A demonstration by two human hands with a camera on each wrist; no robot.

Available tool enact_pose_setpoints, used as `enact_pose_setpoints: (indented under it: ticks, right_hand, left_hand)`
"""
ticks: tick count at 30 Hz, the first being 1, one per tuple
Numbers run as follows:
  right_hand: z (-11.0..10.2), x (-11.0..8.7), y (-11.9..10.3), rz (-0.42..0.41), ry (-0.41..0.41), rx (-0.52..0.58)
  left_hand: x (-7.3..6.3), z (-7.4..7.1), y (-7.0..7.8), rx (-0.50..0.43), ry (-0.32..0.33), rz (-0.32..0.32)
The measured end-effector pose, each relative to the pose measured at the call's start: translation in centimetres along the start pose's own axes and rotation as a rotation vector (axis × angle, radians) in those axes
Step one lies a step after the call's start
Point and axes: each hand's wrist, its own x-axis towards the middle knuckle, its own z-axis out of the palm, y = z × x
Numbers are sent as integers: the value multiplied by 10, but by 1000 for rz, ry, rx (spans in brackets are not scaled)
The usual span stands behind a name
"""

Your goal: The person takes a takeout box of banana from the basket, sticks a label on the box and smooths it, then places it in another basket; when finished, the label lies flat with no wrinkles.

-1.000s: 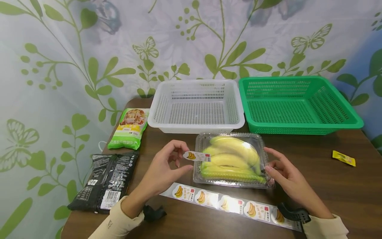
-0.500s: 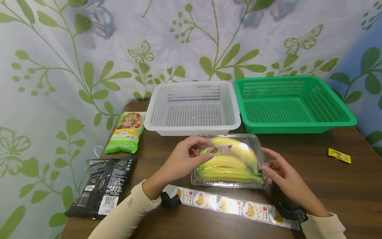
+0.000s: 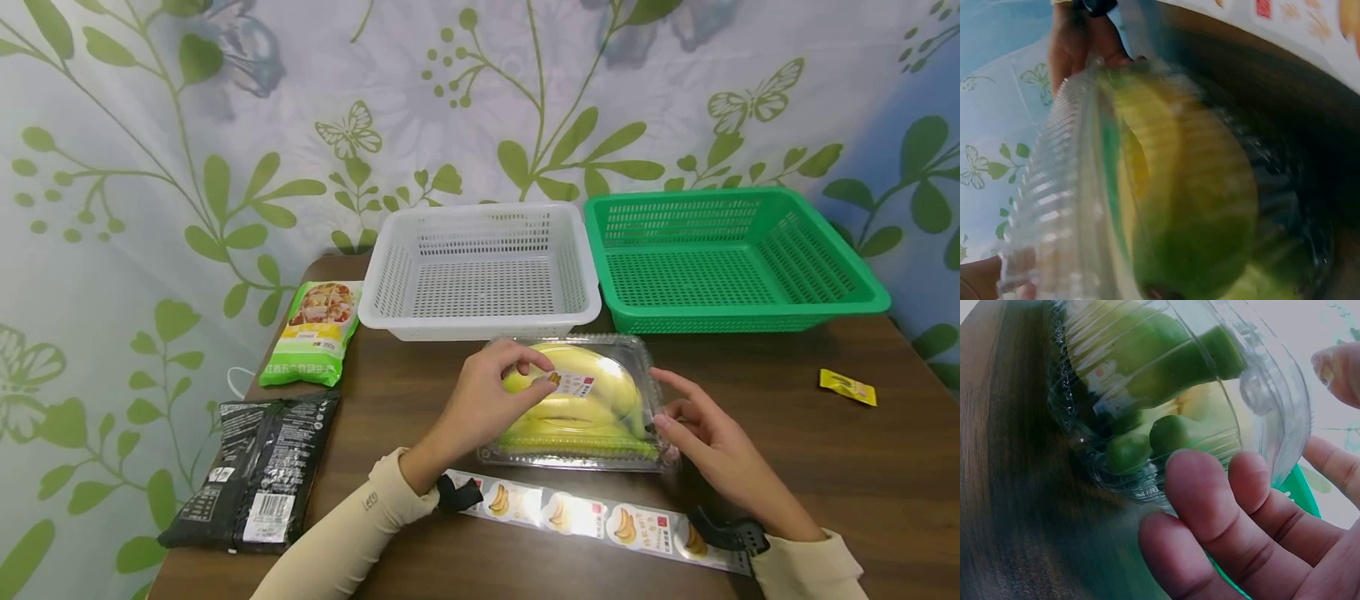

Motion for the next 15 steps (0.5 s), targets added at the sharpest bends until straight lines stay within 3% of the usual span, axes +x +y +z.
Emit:
enact_pose_setpoints:
  ticks: [8, 15]
  right_hand:
    - [-1, -1, -1, 25, -11, -17]
    - [0, 0, -4, 16, -11, 1]
  left_hand:
    - [5, 4, -8, 152, 109, 81]
    - [10, 6, -15, 182, 95, 82]
